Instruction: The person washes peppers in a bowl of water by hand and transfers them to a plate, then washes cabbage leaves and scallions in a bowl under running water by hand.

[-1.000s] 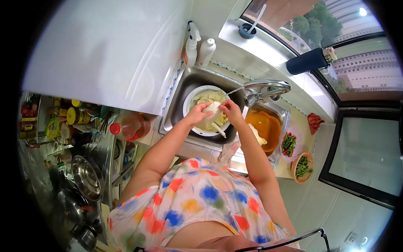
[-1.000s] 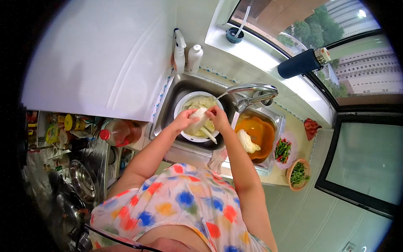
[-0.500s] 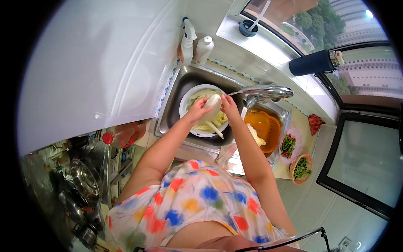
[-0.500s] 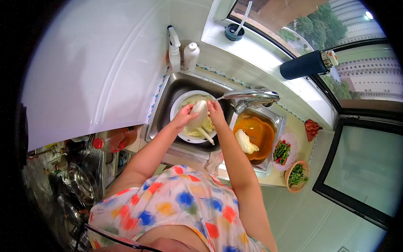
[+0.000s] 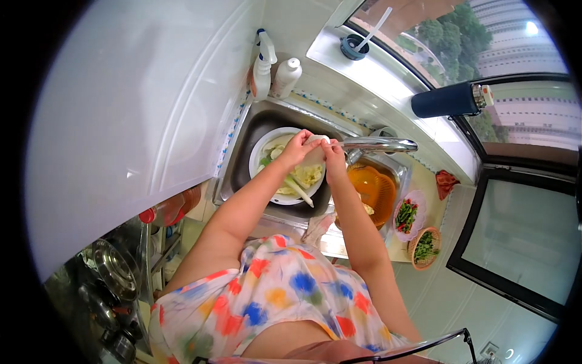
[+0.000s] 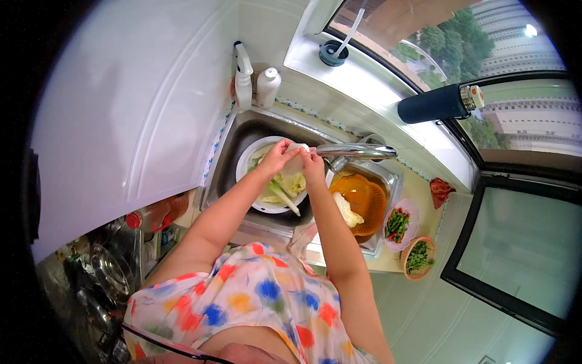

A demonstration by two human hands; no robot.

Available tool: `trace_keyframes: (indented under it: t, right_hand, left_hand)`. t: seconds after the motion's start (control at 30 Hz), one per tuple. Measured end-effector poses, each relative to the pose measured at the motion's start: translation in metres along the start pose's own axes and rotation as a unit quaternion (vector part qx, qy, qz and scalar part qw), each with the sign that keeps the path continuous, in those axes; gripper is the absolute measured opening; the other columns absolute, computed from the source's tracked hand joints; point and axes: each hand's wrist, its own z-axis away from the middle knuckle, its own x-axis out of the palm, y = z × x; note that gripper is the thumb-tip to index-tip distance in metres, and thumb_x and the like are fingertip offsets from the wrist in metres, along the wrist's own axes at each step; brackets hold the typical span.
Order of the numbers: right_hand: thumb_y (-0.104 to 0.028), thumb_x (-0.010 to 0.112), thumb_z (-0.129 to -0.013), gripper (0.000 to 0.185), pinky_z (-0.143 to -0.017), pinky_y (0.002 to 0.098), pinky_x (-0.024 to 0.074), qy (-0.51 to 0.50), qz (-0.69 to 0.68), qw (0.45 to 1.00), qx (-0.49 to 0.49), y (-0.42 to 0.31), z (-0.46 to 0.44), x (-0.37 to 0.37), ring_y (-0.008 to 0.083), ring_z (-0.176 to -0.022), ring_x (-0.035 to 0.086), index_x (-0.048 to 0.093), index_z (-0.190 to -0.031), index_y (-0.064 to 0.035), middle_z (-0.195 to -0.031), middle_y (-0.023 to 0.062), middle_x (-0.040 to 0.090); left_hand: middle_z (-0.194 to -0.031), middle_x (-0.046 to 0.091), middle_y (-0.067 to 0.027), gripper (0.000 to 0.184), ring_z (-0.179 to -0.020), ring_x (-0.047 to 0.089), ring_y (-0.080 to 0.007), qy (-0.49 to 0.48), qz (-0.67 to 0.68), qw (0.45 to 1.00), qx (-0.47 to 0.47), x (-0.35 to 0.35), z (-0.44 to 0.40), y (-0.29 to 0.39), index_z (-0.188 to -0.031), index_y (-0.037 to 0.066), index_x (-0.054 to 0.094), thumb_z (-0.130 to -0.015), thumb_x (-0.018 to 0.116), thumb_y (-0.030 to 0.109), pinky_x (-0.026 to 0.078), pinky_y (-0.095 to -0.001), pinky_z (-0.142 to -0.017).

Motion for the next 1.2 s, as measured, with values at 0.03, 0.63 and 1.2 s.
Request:
trace_keyframes:
  t: [0.03, 0.63, 1.2]
  right_hand:
    - [-0.03, 0.062, -0.085, 0.029, -0.065, 0.0222, 0.0416, 0.012, 0.019, 1.0, -0.007, -0.004, 0.005, 0.003, 0.008, -0.073, 0.053, 0.061, -0.091, -0.0016, -0.083, -0.0007, 0.059]
    - [-0.018, 0.059, -0.086, 0.034, -0.085, 0.03, 0.0427, -0.001, 0.32, 0.93, -0.183, 0.021, 0.007, 0.003, 0.0176, -0.1, 0.054, 0.053, -0.117, -0.0054, -0.11, 0.0052, 0.058]
    - [-0.029, 0.053, -0.088, 0.033, -0.069, 0.0362, 0.0447, 0.05, 0.339, 0.939, -0.032, 0.043, 0.046, -0.03, 0.0285, -0.074, 0.059, 0.057, -0.1, 0.0015, -0.083, 0.0183, 0.062]
  left_hand:
    - [-0.094, 0.055, -0.0015, 0.032, -0.087, 0.051, -0.0095, -0.013, -0.001, 1.0, -0.006, -0.001, -0.003, -0.003, -0.104, 0.007, 0.051, -0.085, 0.064, 0.029, 0.042, -0.0247, -0.079]
    - [-0.111, 0.057, -0.0087, 0.043, -0.101, 0.055, -0.0192, 0.1, 0.085, 0.991, -0.03, 0.001, 0.011, -0.013, -0.124, 0.005, 0.044, -0.082, 0.056, 0.005, 0.045, -0.0324, -0.086]
    - [-0.096, 0.064, -0.0123, 0.024, -0.083, 0.063, -0.0199, 0.142, 0.091, 0.96, -0.222, 0.028, 0.013, 0.019, -0.102, -0.003, 0.059, -0.087, 0.058, 0.016, 0.051, -0.0327, -0.069]
